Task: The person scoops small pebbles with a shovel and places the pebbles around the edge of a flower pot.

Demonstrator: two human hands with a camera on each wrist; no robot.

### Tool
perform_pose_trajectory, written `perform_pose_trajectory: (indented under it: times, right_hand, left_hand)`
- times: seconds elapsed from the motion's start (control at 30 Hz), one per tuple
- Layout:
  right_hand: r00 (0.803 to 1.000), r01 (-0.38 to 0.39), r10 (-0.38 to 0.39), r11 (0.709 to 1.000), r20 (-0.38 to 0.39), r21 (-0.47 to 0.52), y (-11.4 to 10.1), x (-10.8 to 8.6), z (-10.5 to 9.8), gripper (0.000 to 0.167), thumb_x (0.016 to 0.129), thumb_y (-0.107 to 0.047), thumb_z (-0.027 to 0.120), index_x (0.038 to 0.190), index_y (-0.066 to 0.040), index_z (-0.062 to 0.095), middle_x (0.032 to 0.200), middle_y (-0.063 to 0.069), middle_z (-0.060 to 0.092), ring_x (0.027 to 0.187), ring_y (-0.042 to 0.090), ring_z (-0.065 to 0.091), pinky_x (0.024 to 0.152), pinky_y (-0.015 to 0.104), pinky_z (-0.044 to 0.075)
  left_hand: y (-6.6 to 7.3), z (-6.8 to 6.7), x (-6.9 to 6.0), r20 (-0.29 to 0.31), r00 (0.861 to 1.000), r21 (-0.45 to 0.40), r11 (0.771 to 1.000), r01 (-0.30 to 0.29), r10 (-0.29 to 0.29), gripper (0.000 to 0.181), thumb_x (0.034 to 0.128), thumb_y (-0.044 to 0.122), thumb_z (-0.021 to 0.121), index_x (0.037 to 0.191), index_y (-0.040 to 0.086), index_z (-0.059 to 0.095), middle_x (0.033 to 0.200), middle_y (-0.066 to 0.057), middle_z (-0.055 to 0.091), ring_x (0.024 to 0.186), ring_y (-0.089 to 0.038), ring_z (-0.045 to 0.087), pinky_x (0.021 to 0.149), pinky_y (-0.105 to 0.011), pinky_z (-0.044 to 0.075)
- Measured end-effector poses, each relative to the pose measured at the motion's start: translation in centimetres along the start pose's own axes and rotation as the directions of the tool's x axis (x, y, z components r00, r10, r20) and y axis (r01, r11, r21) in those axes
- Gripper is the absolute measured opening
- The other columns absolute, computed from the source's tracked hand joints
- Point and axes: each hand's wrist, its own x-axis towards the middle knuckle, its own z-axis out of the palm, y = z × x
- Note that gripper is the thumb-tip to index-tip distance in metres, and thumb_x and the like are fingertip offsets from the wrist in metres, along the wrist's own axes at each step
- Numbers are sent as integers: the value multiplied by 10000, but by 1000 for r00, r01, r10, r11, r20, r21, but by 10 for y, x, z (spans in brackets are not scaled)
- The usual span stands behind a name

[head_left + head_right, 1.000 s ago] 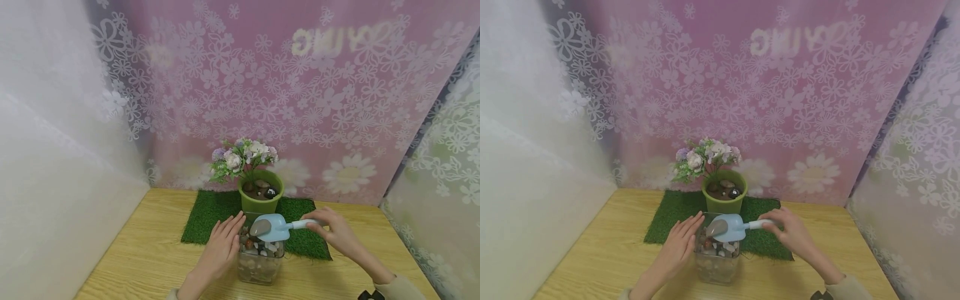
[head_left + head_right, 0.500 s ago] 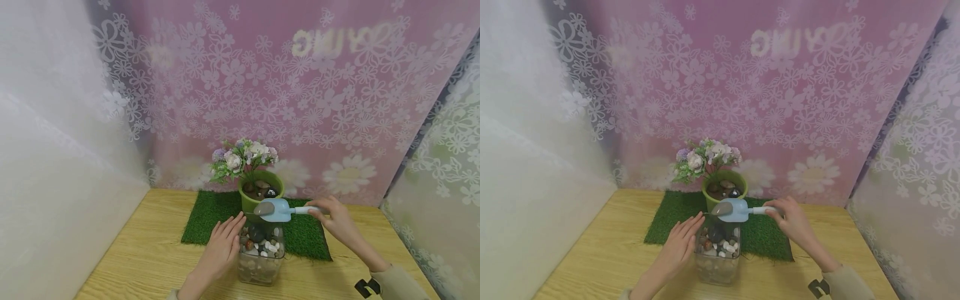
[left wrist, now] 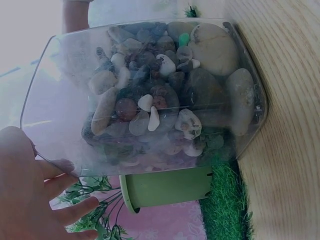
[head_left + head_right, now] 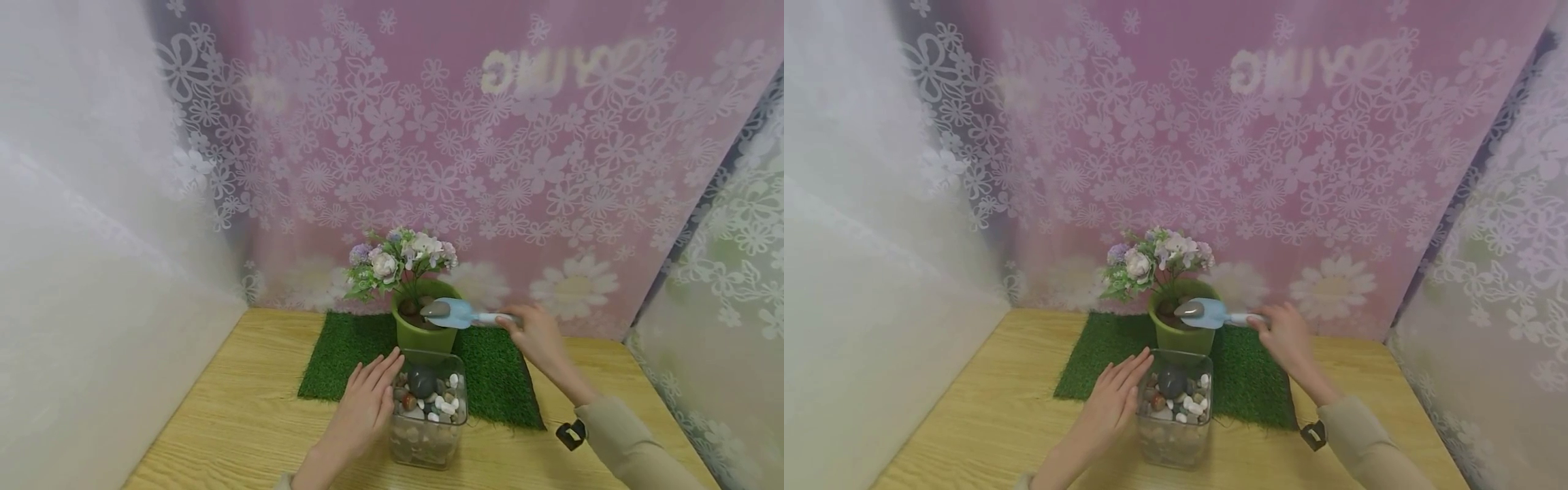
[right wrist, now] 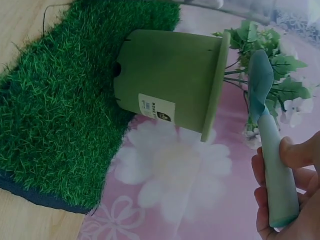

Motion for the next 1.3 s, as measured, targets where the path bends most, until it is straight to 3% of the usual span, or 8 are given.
perform_pose_trajectory:
  times: [0.07, 0.23, 0.33, 0.43, 0.53, 0.77, 1.1, 1.3]
  right_hand:
    - [1000, -6, 6, 1000, 17, -5, 1, 4, 5, 263, 965, -174, 689, 1131, 23, 745, 1103, 250, 721, 1077, 493, 615, 1024, 673, 381]
    - [999, 11, -7, 998, 54, -61, 0, 13, 17, 271, 963, -179, 687, 1136, 20, 749, 1046, 226, 738, 941, 437, 665, 1038, 626, 398]
    - [997, 12, -4, 994, 75, -107, -5, 20, 21, 251, 957, -188, 692, 1099, 8, 762, 946, 174, 745, 788, 340, 623, 799, 521, 493]
    - [994, -6, 24, 987, 111, -160, -13, 28, 22, 219, 958, -209, 695, 1039, -24, 779, 832, 116, 716, 689, 248, 518, 589, 389, 405]
    - [987, -21, 54, 978, 153, -209, -21, 36, 22, 208, 963, -240, 695, 994, -56, 788, 762, 72, 683, 622, 214, 483, 518, 338, 372]
    - [966, -23, 83, 971, 245, -238, -37, 48, 21, 212, 966, -232, 683, 968, -58, 803, 658, 28, 632, 526, 176, 419, 459, 278, 305]
    - [905, -45, 137, 972, 403, -231, -39, 61, -10, 306, 988, -239, 636, 1124, 2, 767, 874, 114, 744, 551, 170, 479, 513, 277, 357]
    - [932, -47, 100, 987, 349, -156, -40, 56, -29, 275, 991, -176, 630, 1110, 37, 755, 927, 161, 746, 536, 146, 436, 513, 287, 343]
  left_hand:
    - [0, 0, 0, 0, 1000, -2, 1000, 0, 0, 464, 1082, 177, 435, 1544, 142, 451, 1616, 10, 386, 1421, -315, 433, 1125, -635, 322]
    - [0, -1, -1, -1, 1000, -8, 1000, 1, -1, 463, 1083, 178, 430, 1544, 142, 452, 1615, 8, 388, 1420, -305, 436, 1124, -633, 325]
    - [1, -1, -1, -2, 1000, -11, 1000, 0, 0, 464, 1085, 179, 427, 1548, 148, 446, 1615, 7, 389, 1416, -307, 441, 1122, -633, 328]
    - [1, -1, -1, -2, 1000, -12, 1000, -3, 3, 467, 1087, 182, 424, 1552, 155, 439, 1616, 5, 388, 1416, -310, 442, 1122, -633, 329]
    - [1, -1, -1, -2, 1000, -12, 1000, -3, 3, 467, 1088, 185, 423, 1554, 158, 435, 1617, 6, 384, 1418, -308, 439, 1125, -631, 326]
    - [1, 0, -1, -12, 1000, -3, 1000, -1, 1, 463, 1085, 182, 424, 1546, 146, 448, 1615, 9, 387, 1419, -296, 438, 1125, -628, 327]
    - [1, 2, -1, -13, 1000, -1, 1000, -4, 4, 464, 1082, 176, 434, 1545, 146, 450, 1620, 13, 380, 1423, -293, 433, 1123, -626, 330]
    - [-1, 3, -1, -15, 1000, -5, 1000, -1, 1, 468, 1081, 175, 434, 1549, 147, 445, 1621, 14, 376, 1425, -300, 433, 1127, -626, 325]
